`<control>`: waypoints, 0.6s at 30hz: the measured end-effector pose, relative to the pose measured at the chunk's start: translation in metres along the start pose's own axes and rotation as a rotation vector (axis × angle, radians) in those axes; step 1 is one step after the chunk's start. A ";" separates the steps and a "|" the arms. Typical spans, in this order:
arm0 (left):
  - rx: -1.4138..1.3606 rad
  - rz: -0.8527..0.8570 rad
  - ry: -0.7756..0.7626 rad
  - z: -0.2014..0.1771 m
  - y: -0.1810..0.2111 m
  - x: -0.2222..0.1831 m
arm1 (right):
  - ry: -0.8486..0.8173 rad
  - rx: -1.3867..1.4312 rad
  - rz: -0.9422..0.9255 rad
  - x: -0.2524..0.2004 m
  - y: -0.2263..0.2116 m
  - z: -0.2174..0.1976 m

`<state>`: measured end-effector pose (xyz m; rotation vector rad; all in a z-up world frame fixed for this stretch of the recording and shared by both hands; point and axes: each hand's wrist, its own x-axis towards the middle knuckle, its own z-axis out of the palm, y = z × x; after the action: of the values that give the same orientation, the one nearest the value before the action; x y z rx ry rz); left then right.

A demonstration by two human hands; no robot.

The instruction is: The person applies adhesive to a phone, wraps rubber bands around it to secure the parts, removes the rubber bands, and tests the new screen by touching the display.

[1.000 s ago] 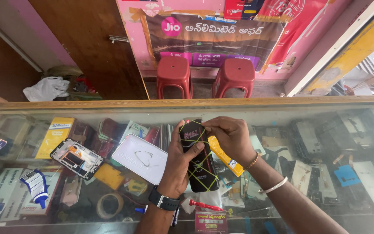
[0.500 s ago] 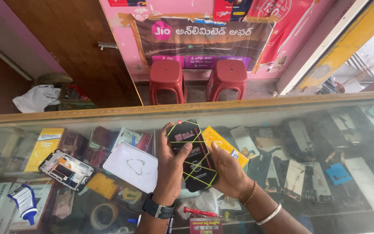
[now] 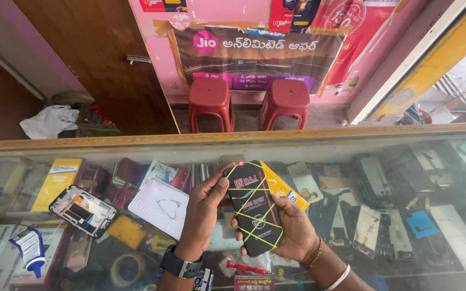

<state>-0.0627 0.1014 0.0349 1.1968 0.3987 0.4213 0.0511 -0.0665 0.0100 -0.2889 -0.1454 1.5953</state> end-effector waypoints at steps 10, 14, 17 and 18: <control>-0.025 -0.003 0.048 -0.001 -0.004 -0.001 | -0.033 -0.091 -0.023 0.001 -0.005 0.005; -0.033 0.014 0.050 0.001 -0.002 0.000 | -0.032 -0.108 -0.025 0.003 -0.007 0.006; -0.041 0.021 0.039 0.001 -0.002 -0.001 | -0.042 -0.109 -0.037 0.002 -0.006 0.007; -0.046 0.024 0.033 0.001 -0.002 -0.001 | -0.047 -0.109 -0.043 0.001 -0.005 0.007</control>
<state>-0.0629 0.0997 0.0328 1.1517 0.4017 0.4690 0.0544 -0.0644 0.0176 -0.3314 -0.2738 1.5543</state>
